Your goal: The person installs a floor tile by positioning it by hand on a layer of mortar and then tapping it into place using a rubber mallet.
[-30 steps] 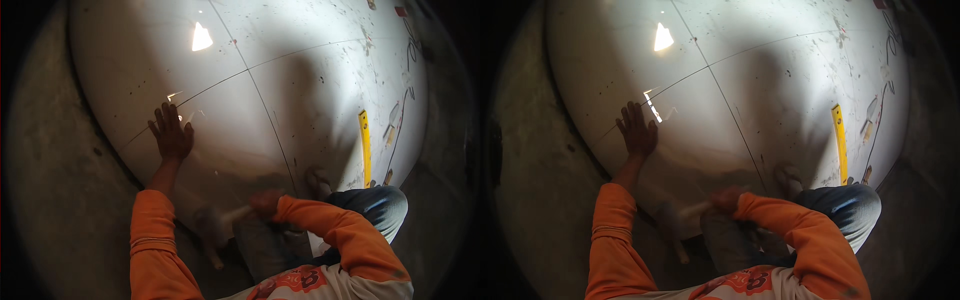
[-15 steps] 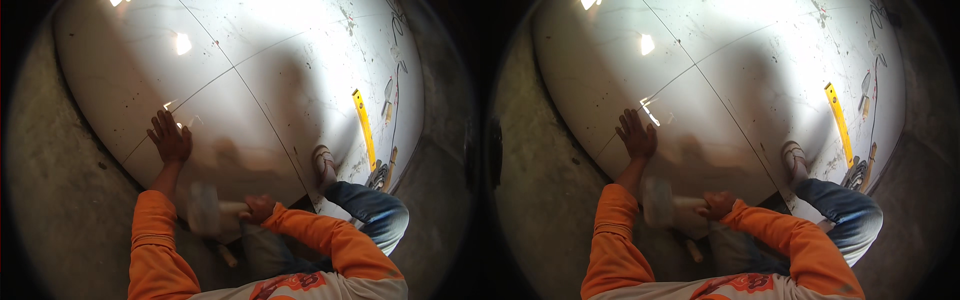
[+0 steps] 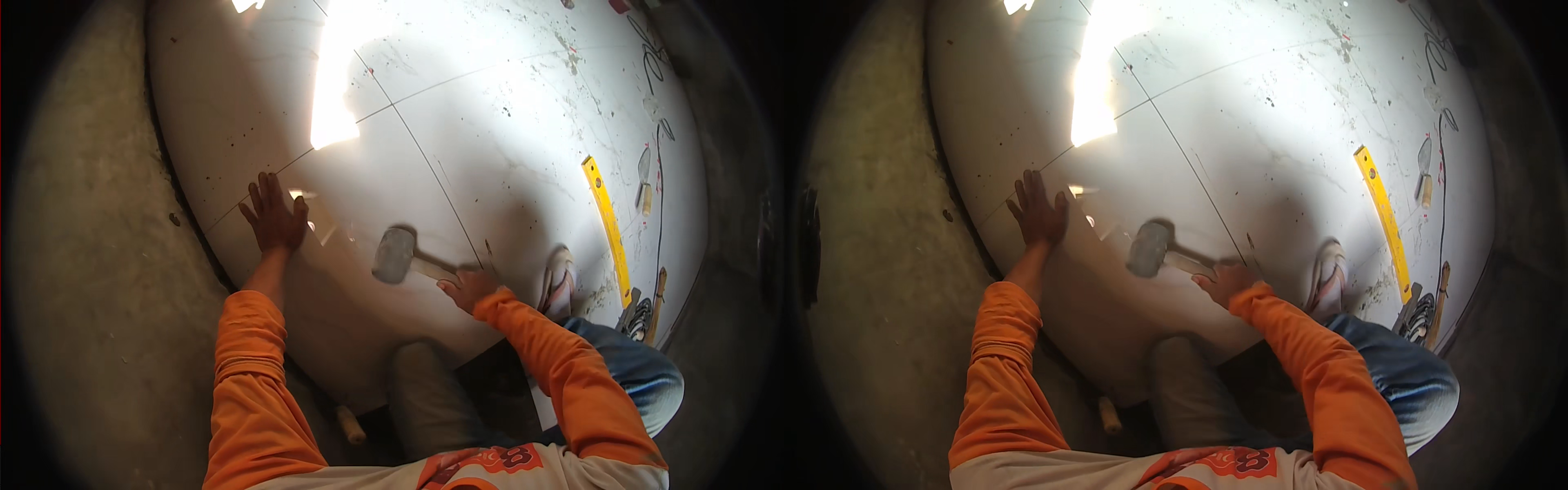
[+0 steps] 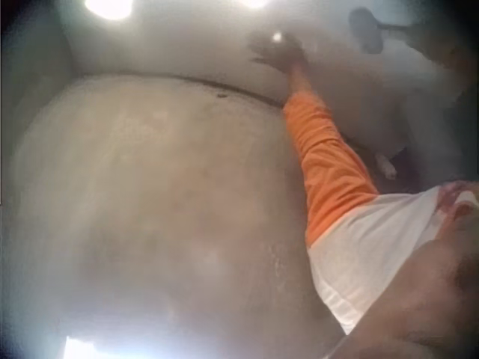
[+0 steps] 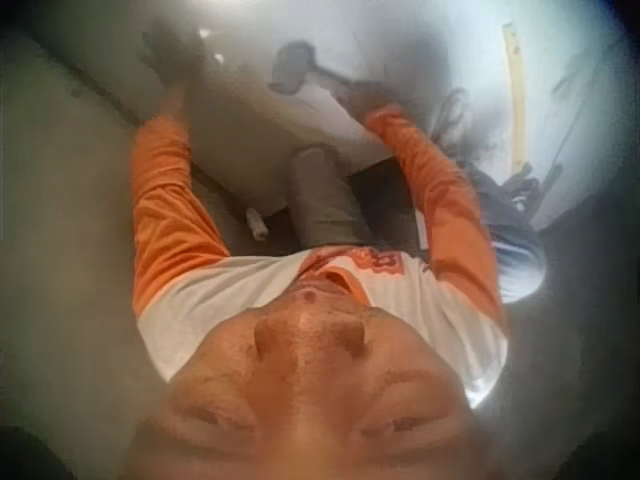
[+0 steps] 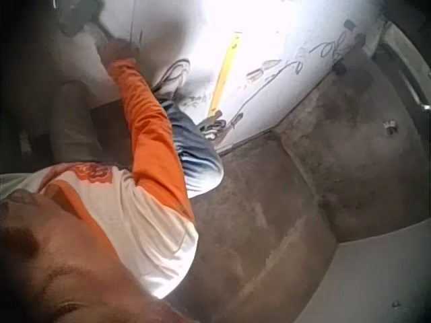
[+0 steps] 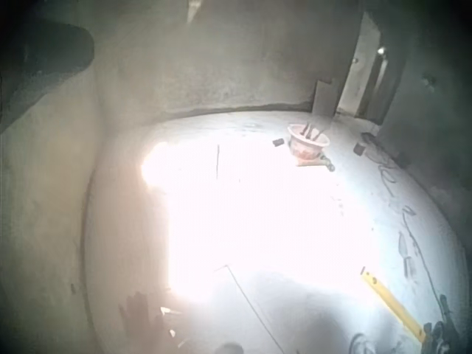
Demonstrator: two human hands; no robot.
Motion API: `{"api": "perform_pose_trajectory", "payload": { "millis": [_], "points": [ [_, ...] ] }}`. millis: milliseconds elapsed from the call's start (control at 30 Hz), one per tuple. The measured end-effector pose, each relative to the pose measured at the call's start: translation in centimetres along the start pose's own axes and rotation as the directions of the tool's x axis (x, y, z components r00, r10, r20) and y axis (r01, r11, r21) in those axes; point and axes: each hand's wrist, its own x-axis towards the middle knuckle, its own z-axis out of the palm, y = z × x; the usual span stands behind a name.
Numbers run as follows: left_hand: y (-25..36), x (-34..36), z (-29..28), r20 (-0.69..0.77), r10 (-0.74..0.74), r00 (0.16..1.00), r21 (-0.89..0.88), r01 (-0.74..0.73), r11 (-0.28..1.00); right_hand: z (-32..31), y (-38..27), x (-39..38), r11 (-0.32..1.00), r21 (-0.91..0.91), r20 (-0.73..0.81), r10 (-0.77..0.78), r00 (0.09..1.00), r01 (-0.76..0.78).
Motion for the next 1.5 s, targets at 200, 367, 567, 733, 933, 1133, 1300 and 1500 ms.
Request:
{"api": "perform_pose_trajectory", "payload": {
  "millis": [200, 367, 567, 733, 933, 1133, 1300, 1500],
  "points": [
    [-2.4, -0.5, 0.6, -0.032, -0.044, 0.999, 0.103, 0.047, 0.994, -1.9, -4.3, 0.3, 0.898, 0.173, -0.206, -0.370, 0.906, 0.405],
    [-1.3, -0.7, 1.0, 0.001, -0.043, 0.999, 0.122, 0.042, 0.992, -3.9, -3.3, 2.8, 0.990, 0.076, -0.238, -0.099, 0.966, 0.120],
    [-0.8, -0.6, 1.2, -0.002, -0.057, 0.998, 0.094, 0.057, 0.994, -3.6, -0.4, 2.4, 0.990, -0.057, 0.026, -0.131, 0.991, 0.132],
    [-1.6, -0.7, 0.3, 0.009, -0.070, 0.998, 0.108, 0.068, 0.992, -3.2, -4.2, -1.0, 0.866, 0.229, -0.016, -0.454, 0.891, 0.445],
    [-1.8, -0.9, 0.5, 0.014, -0.099, 0.995, 0.126, 0.097, 0.987, -0.9, -5.7, 1.0, 0.948, 0.240, -0.123, -0.182, 0.976, 0.207],
    [-1.1, -0.1, 0.8, -0.004, -0.071, 0.997, 0.094, 0.071, 0.993, -0.7, -5.0, 3.4, 0.975, 0.217, -0.025, 0.044, 0.999, -0.037],
    [-2.3, -2.0, 1.4, -0.005, -0.071, 0.997, 0.114, 0.071, 0.991, -1.4, -5.5, 0.6, 0.897, 0.183, 0.042, -0.417, 0.908, 0.403],
    [-2.9, -0.2, -0.3, -0.050, -0.100, 0.994, 0.071, 0.104, 0.992, -0.1, -7.7, 3.0, 0.888, 0.437, -0.139, -0.088, 0.986, 0.141]
  ]
}}
